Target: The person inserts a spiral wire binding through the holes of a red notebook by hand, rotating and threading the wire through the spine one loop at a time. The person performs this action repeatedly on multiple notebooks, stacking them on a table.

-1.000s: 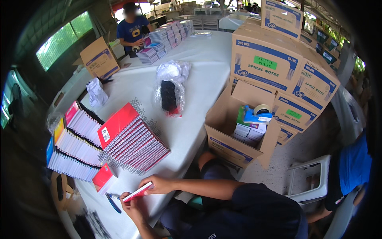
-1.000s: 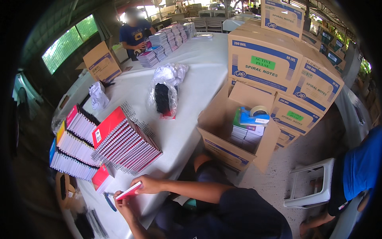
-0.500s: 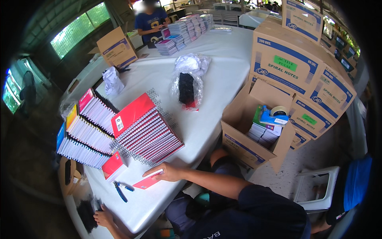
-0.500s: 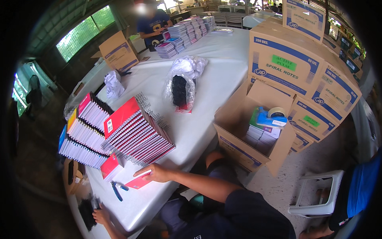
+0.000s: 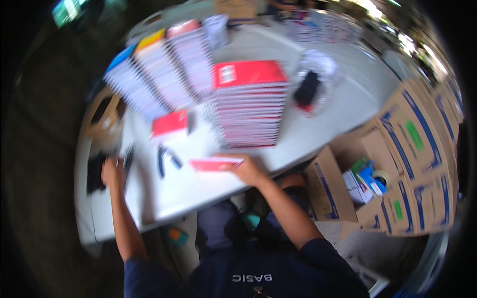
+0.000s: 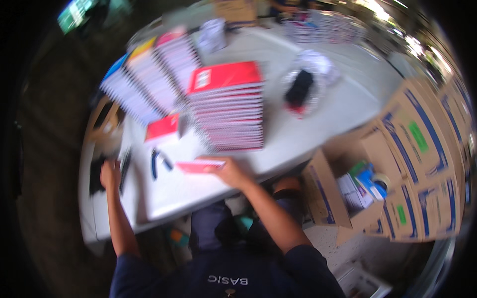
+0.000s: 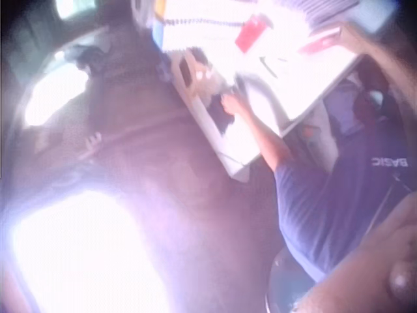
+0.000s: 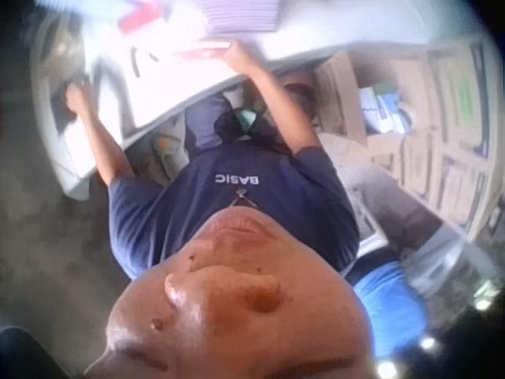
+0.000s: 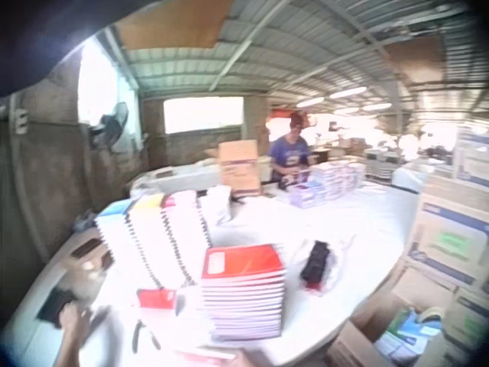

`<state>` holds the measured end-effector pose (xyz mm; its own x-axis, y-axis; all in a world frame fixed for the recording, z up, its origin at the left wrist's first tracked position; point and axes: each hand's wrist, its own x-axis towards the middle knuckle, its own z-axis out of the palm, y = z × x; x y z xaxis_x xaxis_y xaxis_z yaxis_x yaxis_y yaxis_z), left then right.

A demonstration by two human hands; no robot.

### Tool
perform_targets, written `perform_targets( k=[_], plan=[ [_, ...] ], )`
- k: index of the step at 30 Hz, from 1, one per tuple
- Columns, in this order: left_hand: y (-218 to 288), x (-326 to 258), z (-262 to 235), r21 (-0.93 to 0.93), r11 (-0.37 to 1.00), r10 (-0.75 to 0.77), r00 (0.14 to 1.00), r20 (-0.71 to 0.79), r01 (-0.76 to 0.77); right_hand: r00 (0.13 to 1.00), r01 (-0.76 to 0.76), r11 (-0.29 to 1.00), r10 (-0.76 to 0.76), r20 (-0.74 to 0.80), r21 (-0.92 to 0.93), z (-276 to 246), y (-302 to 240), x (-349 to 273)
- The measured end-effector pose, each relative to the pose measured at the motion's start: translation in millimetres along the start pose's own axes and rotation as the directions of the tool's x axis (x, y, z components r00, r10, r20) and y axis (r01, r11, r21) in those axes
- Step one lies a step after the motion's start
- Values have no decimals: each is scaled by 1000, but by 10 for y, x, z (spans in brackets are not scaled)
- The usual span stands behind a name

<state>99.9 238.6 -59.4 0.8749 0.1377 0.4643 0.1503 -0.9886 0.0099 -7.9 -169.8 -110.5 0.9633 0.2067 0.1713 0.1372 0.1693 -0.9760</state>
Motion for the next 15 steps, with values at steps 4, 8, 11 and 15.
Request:
perform_targets(
  k=[4, 8, 11, 15],
  plan=[
    [241, 117, -409, -90, 979, -170, 974, 153, 185, 1000, 10, 1000, -10, -2, -16, -30, -72, -36],
    [235, -116, -424, -449, 892, -29, 997, 65, 55, 999, 24, 997, -22, 34, -68, 101, -80, 25],
    [846, -551, -547, -804, 589, 342, 875, 344, 86, 999, 24, 997, -22, 24, -73, 18, -73, -6],
    [1391, -904, -671, -890, 362, 471, 769, 432, 278, 1000, 19, 996, -17, 21, -84, -3, -85, -2]
  ],
)
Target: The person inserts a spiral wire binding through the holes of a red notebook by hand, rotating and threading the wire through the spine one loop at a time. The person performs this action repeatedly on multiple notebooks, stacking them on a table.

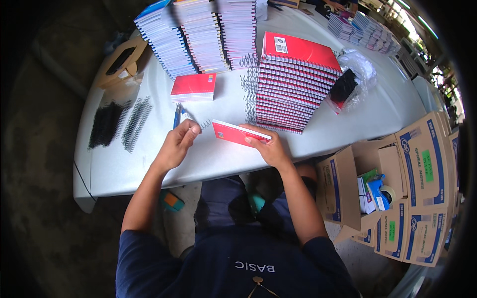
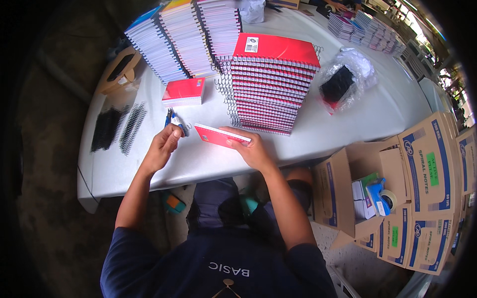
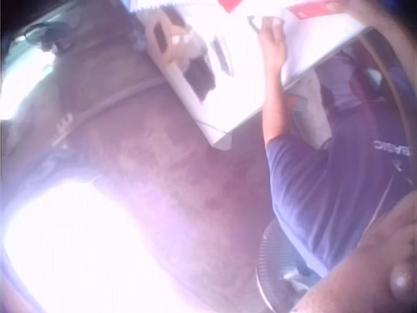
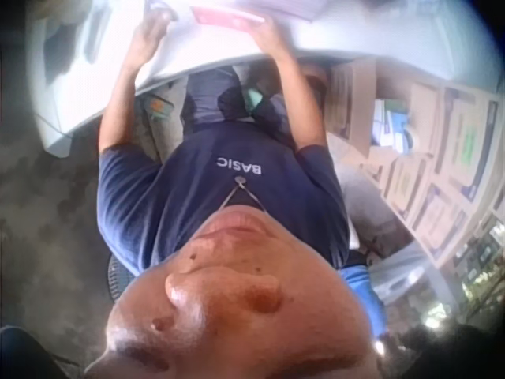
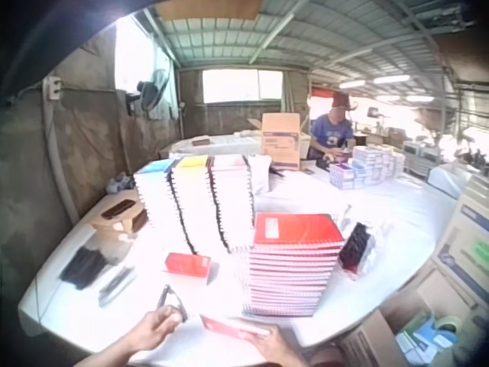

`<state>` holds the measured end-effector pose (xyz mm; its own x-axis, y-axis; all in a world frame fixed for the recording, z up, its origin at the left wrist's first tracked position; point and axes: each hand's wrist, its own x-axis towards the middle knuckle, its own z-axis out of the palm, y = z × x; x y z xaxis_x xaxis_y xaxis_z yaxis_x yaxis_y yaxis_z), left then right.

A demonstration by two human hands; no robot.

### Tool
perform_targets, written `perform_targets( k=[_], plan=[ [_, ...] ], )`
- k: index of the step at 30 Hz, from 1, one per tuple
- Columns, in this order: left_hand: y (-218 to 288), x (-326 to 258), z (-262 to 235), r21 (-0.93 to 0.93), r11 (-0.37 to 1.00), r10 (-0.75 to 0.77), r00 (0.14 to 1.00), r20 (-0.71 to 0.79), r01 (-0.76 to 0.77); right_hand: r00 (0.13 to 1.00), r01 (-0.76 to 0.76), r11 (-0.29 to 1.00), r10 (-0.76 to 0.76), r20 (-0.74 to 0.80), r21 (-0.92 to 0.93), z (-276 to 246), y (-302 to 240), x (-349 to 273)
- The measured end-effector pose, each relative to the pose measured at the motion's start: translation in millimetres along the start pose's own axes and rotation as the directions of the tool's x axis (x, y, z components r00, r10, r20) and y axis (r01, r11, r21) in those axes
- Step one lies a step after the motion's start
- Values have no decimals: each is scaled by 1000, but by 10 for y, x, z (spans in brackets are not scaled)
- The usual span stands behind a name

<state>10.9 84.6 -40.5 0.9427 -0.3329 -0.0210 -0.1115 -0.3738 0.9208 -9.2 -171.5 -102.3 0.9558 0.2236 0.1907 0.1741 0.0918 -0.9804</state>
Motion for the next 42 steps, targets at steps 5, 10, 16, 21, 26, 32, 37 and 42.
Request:
perform_targets(
  k=[5, 10, 16, 21, 26, 32, 37, 42],
  plan=[
    [-127, 104, 55, 125, 992, -15, 1000, 9, 13, 1000, -16, 1000, 16, 7, 27, 20, -3, 9],
    [-108, 182, -28, 1, 979, -205, 977, 54, 205, 999, 48, 999, -48, 26, 19, 21, 27, 24],
    [17, 432, -128, 41, 951, 300, 948, 104, -306, 999, 17, 998, -19, 35, 61, -15, 41, 11],
    [213, 441, -161, 563, 617, 426, 835, 349, -550, 999, -39, 999, 39, -2, 21, 13, 194, 11],
    [644, 371, 102, 745, 342, 493, 784, 376, -572, 998, 67, 996, -68, -4, -53, 2, 186, 0],
    [639, 342, 237, 811, 248, 423, 812, 402, -531, 995, 103, 979, -99, 31, -177, -24, -19, -75],
    [-254, -79, 480, 916, 161, 646, 741, 183, -366, 959, 259, 958, -270, -87, -119, 242, 128, -196],
    [-434, -263, 313, 975, 8, 685, 712, 157, -222, 945, 324, 939, -327, -8, -114, 415, 26, -477]
  ],
)
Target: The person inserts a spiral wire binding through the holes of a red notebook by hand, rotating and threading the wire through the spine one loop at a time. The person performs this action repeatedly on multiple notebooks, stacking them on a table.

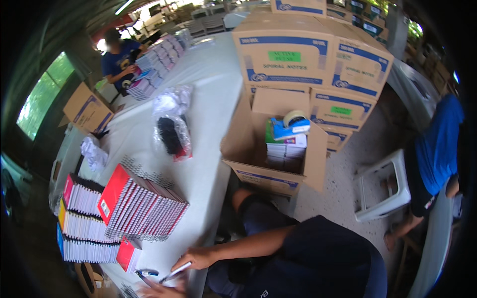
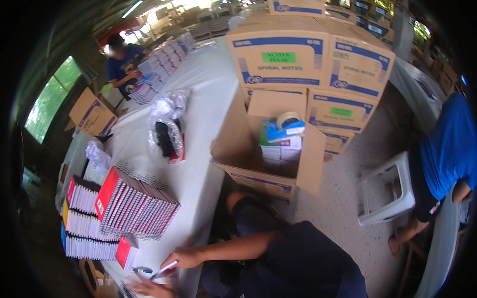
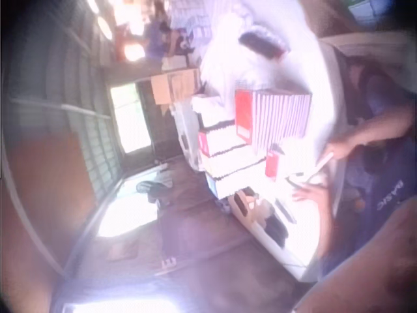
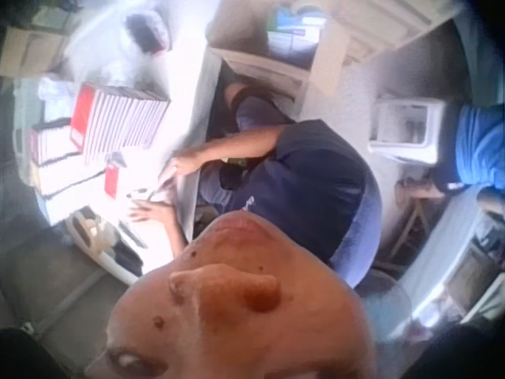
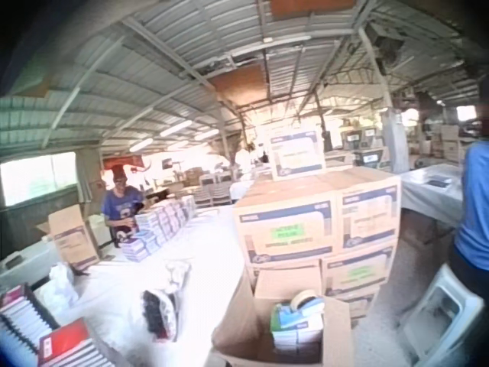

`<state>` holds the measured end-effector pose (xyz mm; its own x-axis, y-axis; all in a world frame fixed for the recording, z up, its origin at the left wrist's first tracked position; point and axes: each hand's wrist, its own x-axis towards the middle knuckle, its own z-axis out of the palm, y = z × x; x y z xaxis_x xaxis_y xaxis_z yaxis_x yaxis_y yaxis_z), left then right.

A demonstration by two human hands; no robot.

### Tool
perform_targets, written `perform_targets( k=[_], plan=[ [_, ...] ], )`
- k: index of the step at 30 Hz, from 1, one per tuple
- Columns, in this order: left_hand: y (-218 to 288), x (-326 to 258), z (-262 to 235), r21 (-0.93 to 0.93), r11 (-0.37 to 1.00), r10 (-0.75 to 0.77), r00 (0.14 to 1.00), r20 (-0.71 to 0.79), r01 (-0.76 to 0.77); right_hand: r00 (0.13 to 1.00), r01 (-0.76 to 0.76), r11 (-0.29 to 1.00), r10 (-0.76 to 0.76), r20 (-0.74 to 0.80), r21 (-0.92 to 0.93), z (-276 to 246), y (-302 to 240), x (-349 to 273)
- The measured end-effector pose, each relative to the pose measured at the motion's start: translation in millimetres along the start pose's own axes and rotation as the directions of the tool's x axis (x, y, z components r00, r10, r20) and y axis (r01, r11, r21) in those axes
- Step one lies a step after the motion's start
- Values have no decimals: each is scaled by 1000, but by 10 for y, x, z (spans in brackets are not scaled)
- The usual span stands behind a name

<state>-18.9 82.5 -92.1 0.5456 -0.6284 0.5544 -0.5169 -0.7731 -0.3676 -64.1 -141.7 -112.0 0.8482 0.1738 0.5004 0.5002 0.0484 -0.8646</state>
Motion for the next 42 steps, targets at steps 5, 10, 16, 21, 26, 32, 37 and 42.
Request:
perform_targets(
  k=[5, 10, 16, 21, 26, 32, 37, 42],
  plan=[
    [425, -238, 64, -113, 988, 104, 995, -13, -105, 993, 114, 989, -118, -33, -98, 91, 60, -91],
    [-467, -541, 687, 791, 521, 223, 945, 238, -322, 992, 124, 987, -124, 6, -102, 102, 97, -101],
    [167, -106, 162, -100, 993, -63, 998, -8, 61, 993, 115, 977, -119, -10, -180, 112, 61, -62],
    [40, 69, 148, -267, 939, -253, 960, -120, 215, 992, 124, 966, -115, 49, -228, 250, 49, -54],
    [378, -110, 227, -79, 978, -158, 931, 330, 194, 996, 85, 962, -81, 24, -259, 55, -66, -74],
    [519, 128, 33, -307, 925, -248, 968, -41, 223, 999, 24, 967, -18, 26, -255, 204, -9, -28],
    [502, 195, -6, -356, 934, -140, 946, -293, 28, 1000, -1, 961, -2, -9, -276, 124, 13, 8],
    [555, 43, 188, -558, 827, 109, 994, 29, -74, 921, -310, 917, 355, 159, -250, 89, 41, 254]
  ],
)
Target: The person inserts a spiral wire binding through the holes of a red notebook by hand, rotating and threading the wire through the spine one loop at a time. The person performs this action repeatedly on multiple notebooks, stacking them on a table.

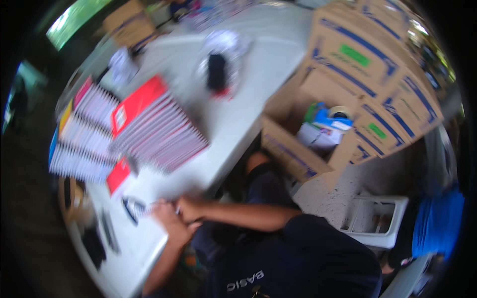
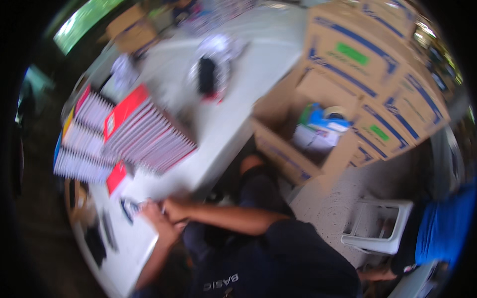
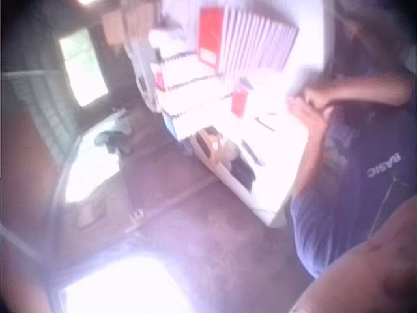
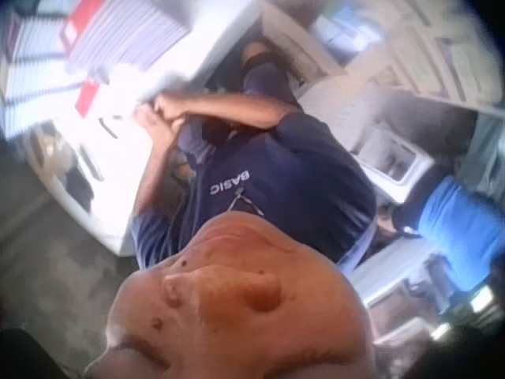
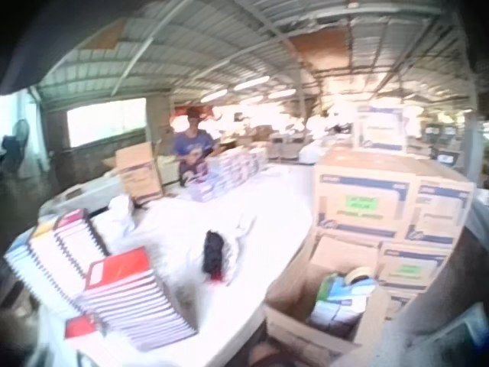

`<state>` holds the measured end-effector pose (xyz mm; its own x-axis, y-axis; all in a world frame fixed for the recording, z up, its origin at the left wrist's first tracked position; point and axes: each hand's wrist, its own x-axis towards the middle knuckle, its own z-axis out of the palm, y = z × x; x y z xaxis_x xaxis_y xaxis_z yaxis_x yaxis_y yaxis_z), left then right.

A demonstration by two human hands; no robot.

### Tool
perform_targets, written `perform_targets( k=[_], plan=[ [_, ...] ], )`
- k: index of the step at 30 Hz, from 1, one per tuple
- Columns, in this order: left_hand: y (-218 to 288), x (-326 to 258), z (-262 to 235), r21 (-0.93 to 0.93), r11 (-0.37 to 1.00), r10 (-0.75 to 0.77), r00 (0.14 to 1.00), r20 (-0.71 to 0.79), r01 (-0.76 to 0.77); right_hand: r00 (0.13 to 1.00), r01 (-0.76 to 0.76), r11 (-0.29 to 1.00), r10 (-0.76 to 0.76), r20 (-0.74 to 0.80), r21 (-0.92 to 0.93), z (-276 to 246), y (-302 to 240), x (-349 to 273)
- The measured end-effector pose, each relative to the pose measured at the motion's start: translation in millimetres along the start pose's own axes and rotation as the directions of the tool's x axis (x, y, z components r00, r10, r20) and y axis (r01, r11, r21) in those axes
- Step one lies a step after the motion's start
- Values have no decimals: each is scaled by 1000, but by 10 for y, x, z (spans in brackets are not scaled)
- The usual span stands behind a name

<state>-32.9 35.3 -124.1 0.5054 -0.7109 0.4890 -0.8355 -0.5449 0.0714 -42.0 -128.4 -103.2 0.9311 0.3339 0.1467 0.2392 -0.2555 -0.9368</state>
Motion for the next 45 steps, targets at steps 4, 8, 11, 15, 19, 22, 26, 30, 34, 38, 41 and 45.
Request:
perform_targets(
  k=[4, 8, 11, 15, 19, 22, 26, 30, 34, 38, 41, 45],
  plan=[
    [192, 265, -212, 90, 995, -42, 994, -102, 51, 919, 340, 897, -253, -303, 281, -9, 263, 69],
    [105, 766, -694, -68, 996, -45, 982, 182, 58, 984, 100, 991, -85, -158, 93, -45, 360, 104],
    [33, 805, -803, -146, 985, -54, 969, 239, 90, 976, 143, 985, -125, -179, 94, 19, 332, 132],
    [110, 943, -834, -187, 980, -25, 972, 235, 70, 963, 224, 888, -139, -230, 402, -26, 165, 110],
    [97, 982, -769, -184, 983, 21, 968, 248, 26, 987, 47, 989, -24, -158, 141, -93, 204, 63],
    [79, 1017, -786, -199, 980, 61, 957, 282, -4, 989, -3, 997, 15, -146, 81, -91, 230, 75],
    [93, 1079, -820, -153, 988, 68, 959, 275, -26, 989, -61, 996, 70, -132, 67, -94, 200, 55],
    [104, 1110, -939, -71, 994, -55, 944, 325, 83, 988, -136, 970, 148, -51, 200, -162, -59, 47],
    [178, 1401, -1533, -79, 995, -47, 989, 137, 58, 798, 442, 895, -363, -481, 57, -457, -409, -88],
    [120, 1649, -1845, -595, 803, -307, 830, -465, -36, 459, 778, 613, -400, -794, 141, -1039, -1215, 9],
    [498, 1906, -1490, -881, 466, -468, 824, -320, -78, 364, 777, 629, -396, -843, 40, -1189, -1513, 306],
    [387, 2457, -1437, -817, 502, -543, 631, -554, -285, 205, 104, 879, -477, -855, -466, -1532, -1322, 517]
  ],
)
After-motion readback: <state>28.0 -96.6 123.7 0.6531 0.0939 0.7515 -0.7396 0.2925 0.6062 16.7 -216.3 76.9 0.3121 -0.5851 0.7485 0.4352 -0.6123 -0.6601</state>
